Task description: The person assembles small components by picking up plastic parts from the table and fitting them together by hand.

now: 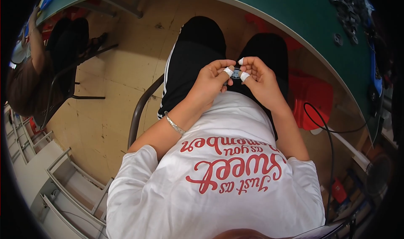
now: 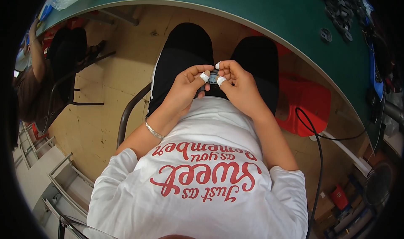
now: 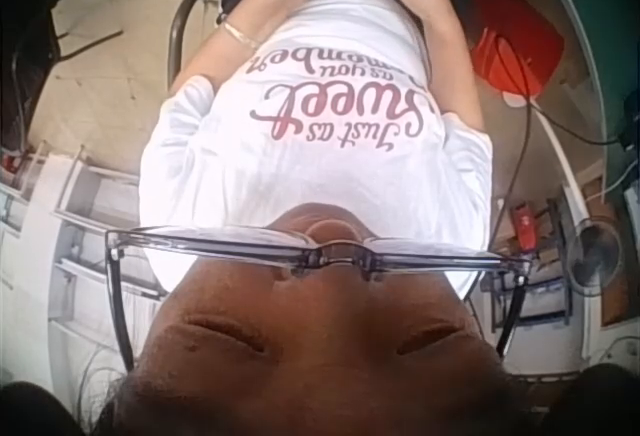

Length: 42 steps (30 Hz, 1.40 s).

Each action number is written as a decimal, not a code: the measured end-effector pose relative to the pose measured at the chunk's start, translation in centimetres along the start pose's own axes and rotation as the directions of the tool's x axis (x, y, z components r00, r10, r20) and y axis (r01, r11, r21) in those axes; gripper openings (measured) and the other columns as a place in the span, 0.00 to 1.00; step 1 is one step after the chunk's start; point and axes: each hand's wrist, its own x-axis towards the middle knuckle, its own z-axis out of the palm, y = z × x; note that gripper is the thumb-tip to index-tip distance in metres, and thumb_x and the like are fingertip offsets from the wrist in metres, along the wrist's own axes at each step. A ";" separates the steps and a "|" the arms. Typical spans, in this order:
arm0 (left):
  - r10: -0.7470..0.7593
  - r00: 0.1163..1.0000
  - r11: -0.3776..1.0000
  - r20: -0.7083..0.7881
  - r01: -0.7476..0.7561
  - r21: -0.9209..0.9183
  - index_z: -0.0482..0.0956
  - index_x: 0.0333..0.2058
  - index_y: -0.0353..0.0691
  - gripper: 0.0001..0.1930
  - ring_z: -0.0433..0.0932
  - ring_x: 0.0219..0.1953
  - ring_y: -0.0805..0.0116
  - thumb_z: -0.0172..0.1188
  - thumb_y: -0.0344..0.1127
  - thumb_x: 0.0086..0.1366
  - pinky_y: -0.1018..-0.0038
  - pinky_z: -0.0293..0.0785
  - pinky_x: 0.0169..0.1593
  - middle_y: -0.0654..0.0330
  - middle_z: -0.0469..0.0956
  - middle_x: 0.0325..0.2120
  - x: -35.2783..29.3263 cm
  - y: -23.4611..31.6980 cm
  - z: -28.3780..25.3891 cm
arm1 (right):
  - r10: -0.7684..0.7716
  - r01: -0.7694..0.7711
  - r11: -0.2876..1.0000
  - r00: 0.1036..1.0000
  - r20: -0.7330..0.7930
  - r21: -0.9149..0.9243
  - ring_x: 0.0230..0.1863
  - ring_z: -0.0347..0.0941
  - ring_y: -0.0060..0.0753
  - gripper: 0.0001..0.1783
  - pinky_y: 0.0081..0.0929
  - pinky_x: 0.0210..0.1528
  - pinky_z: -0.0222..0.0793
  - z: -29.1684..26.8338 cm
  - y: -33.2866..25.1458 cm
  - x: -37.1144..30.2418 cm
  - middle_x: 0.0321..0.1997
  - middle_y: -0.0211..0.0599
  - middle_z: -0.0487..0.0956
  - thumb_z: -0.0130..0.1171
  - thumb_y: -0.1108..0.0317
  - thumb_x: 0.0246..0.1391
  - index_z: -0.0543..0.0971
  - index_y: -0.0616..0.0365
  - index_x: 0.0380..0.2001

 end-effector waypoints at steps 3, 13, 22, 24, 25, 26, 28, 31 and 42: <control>0.006 1.000 1.000 0.029 -0.006 0.003 0.72 0.48 0.32 0.14 0.71 0.28 0.81 0.54 0.32 0.66 0.84 0.64 0.24 0.65 0.76 0.31 0.0 0.1 0.0 | 0.084 -0.088 0.989 0.996 0.040 0.117 0.34 0.69 0.16 0.13 0.16 0.38 0.68 -0.4 -0.1 0.3 0.33 0.29 0.75 0.55 0.81 0.50 0.73 0.64 0.42; -0.064 0.980 0.998 0.186 0.067 -0.009 0.78 0.39 0.37 0.11 0.68 0.25 0.84 0.63 0.36 0.61 0.86 0.62 0.25 0.70 0.72 0.25 -0.8 1.5 0.0 | -0.327 0.336 0.900 0.942 0.078 -0.277 0.35 0.70 0.23 0.20 0.21 0.41 0.67 0.2 -1.8 -0.4 0.32 0.31 0.73 0.57 0.82 0.46 0.72 0.61 0.46; 0.609 0.768 0.566 0.200 -0.597 0.568 0.79 0.41 0.38 0.17 0.71 0.35 0.75 0.67 0.24 0.50 0.80 0.69 0.34 0.62 0.71 0.37 -1.4 1.4 0.5 | 0.123 -0.146 0.854 0.989 0.079 0.499 0.40 0.74 0.23 0.20 0.19 0.46 0.67 -0.2 -2.7 0.1 0.38 0.35 0.78 0.55 0.75 0.56 0.67 0.65 0.52; 0.643 0.732 0.541 0.224 -0.641 0.544 0.79 0.41 0.38 0.17 0.71 0.34 0.74 0.67 0.23 0.50 0.79 0.69 0.33 0.61 0.71 0.37 -1.1 1.0 0.4 | 0.131 -0.173 0.836 0.985 0.115 0.522 0.40 0.74 0.23 0.20 0.19 0.45 0.68 -0.4 -2.3 0.4 0.38 0.36 0.78 0.56 0.75 0.55 0.68 0.65 0.51; 0.674 0.696 0.515 0.246 -0.682 0.520 0.79 0.41 0.38 0.17 0.71 0.34 0.73 0.67 0.22 0.49 0.79 0.69 0.33 0.61 0.71 0.36 -1.0 0.9 0.4 | 0.139 -0.201 0.815 0.978 0.153 0.544 0.39 0.75 0.24 0.19 0.19 0.43 0.69 -0.5 -2.0 0.5 0.38 0.36 0.79 0.57 0.75 0.55 0.68 0.64 0.50; 0.678 0.693 0.510 0.245 -0.684 0.522 0.79 0.41 0.38 0.17 0.71 0.34 0.73 0.67 0.22 0.49 0.79 0.69 0.33 0.61 0.71 0.36 -1.1 0.9 0.5 | 0.134 -0.198 0.816 0.979 0.156 0.543 0.39 0.75 0.24 0.19 0.19 0.43 0.69 -0.6 -1.8 0.5 0.38 0.36 0.79 0.57 0.75 0.55 0.68 0.64 0.50; 0.697 0.674 0.466 0.244 -0.684 0.561 0.78 0.41 0.37 0.17 0.72 0.33 0.72 0.66 0.21 0.50 0.79 0.70 0.32 0.60 0.71 0.36 -1.4 1.1 0.7 | 0.145 -0.233 0.726 0.971 0.188 0.647 0.39 0.76 0.26 0.19 0.21 0.43 0.71 -0.5 -1.4 0.5 0.38 0.39 0.79 0.59 0.75 0.53 0.69 0.63 0.48; 0.682 0.681 0.443 0.267 -0.674 0.591 0.78 0.42 0.37 0.18 0.73 0.32 0.71 0.65 0.21 0.50 0.79 0.71 0.31 0.59 0.72 0.37 -1.6 1.4 0.6 | 0.201 -0.252 0.750 0.968 0.153 0.612 0.39 0.75 0.24 0.18 0.20 0.44 0.70 0.0 -2.1 0.3 0.38 0.39 0.79 0.58 0.77 0.52 0.70 0.64 0.47; 0.935 0.028 -0.298 0.354 -0.482 0.824 0.79 0.40 0.37 0.12 0.75 0.33 0.70 0.61 0.35 0.58 0.73 0.72 0.36 0.58 0.77 0.32 -1.1 26.7 0.4 | -0.486 0.517 0.839 0.852 -0.196 0.170 0.45 0.73 0.26 0.25 0.24 0.50 0.68 -2.3 -14.2 1.1 0.46 0.38 0.74 0.60 0.81 0.49 0.68 0.62 0.52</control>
